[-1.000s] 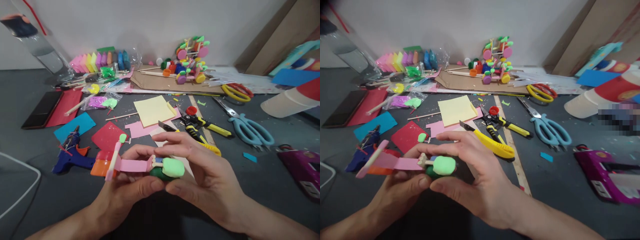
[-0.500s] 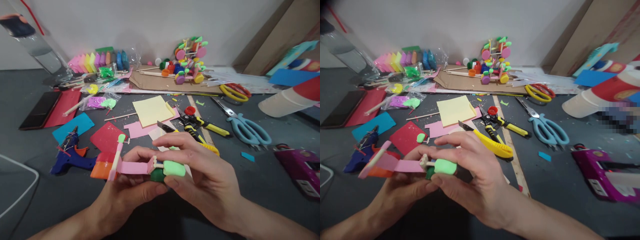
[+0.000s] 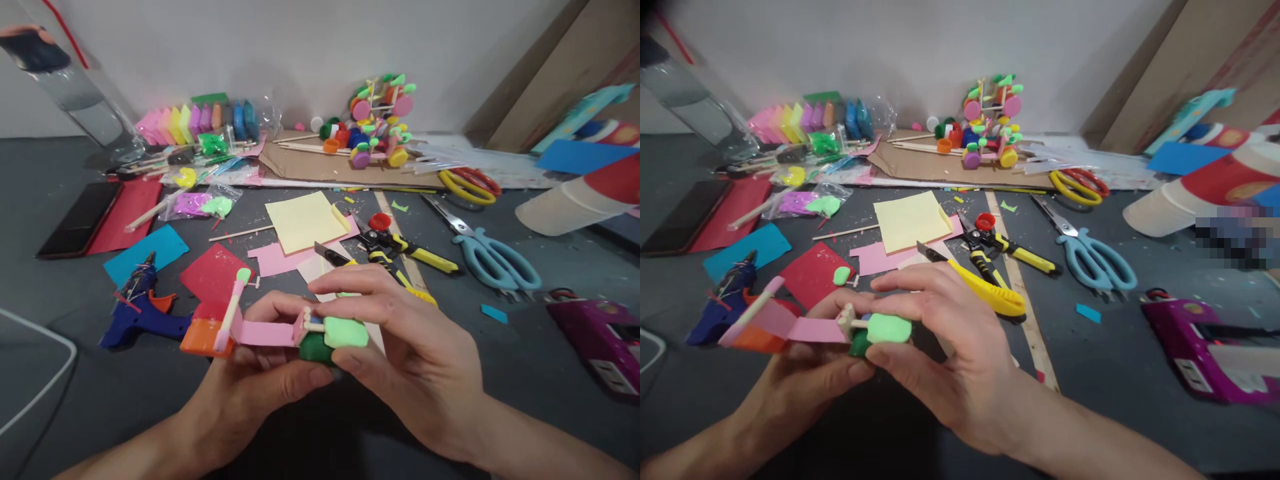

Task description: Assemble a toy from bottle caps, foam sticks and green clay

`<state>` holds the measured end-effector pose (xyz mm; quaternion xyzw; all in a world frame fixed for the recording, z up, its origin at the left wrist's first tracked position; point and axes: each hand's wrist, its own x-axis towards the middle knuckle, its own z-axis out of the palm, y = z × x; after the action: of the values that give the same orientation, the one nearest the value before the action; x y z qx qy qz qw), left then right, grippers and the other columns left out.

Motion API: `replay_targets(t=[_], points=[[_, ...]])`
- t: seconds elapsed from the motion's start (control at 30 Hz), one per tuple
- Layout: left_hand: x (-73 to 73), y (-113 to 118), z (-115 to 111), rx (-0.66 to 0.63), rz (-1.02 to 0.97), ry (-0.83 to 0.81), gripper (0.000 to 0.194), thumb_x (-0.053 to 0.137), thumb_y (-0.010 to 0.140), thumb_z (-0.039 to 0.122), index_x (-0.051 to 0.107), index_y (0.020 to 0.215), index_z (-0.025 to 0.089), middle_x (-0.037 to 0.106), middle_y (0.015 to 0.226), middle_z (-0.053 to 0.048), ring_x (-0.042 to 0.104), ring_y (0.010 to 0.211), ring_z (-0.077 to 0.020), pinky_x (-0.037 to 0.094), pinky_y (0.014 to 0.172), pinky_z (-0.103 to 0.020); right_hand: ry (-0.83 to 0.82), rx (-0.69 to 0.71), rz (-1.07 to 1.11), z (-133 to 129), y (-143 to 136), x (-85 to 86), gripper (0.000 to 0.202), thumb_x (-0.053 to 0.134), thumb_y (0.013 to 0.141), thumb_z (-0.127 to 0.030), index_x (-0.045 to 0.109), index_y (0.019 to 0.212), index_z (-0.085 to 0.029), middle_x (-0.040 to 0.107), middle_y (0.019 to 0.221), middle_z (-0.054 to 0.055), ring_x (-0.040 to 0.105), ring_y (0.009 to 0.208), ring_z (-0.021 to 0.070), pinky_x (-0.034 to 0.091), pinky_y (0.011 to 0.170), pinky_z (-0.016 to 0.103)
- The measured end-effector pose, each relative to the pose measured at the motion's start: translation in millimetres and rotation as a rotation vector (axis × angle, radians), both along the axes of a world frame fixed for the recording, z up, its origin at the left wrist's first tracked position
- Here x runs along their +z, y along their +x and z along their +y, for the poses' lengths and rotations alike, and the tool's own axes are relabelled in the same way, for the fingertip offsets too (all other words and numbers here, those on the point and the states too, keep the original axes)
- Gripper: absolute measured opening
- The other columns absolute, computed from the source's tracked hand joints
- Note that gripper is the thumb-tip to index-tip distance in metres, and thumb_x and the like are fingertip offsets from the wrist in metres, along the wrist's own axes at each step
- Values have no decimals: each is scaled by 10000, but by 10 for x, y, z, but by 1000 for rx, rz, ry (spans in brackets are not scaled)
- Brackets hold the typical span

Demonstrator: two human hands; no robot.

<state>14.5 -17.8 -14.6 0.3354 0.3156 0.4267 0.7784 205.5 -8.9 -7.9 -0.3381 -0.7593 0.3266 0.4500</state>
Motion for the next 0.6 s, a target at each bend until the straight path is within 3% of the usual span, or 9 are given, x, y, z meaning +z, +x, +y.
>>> replay_targets(t=[0.17,0.3,0.47,0.6], points=[[-109,-21,4,-16,-43,-46,189,834,849,235,738,1006,279,707,919,28,638,855,-92,501,792,-171,-86,-13,30,26,-4,-27,327,706,956,-379,663,1266,-281,699,1276,30,645,1217,176,522,1028,314],[-165,-23,11,20,-54,-59,217,850,833,256,727,1010,278,697,874,41,626,804,-75,488,771,-157,-131,-28,17,33,5,-39,222,676,979,-305,703,1197,-271,692,1294,36,651,1221,174,525,1035,320],[-160,-15,13,19,-60,-65,250,862,813,237,729,1022,269,719,889,39,666,829,-85,511,783,-160,-113,-42,24,43,7,-43,201,675,978,-261,717,1175,-273,702,1261,25,661,1194,156,531,1024,305],[-123,1,40,27,-111,-92,253,882,789,234,749,1003,253,749,885,35,698,836,-87,546,810,-162,-105,-27,41,53,20,-48,263,709,955,-334,705,1210,-268,713,1261,48,669,1191,189,553,997,338]])
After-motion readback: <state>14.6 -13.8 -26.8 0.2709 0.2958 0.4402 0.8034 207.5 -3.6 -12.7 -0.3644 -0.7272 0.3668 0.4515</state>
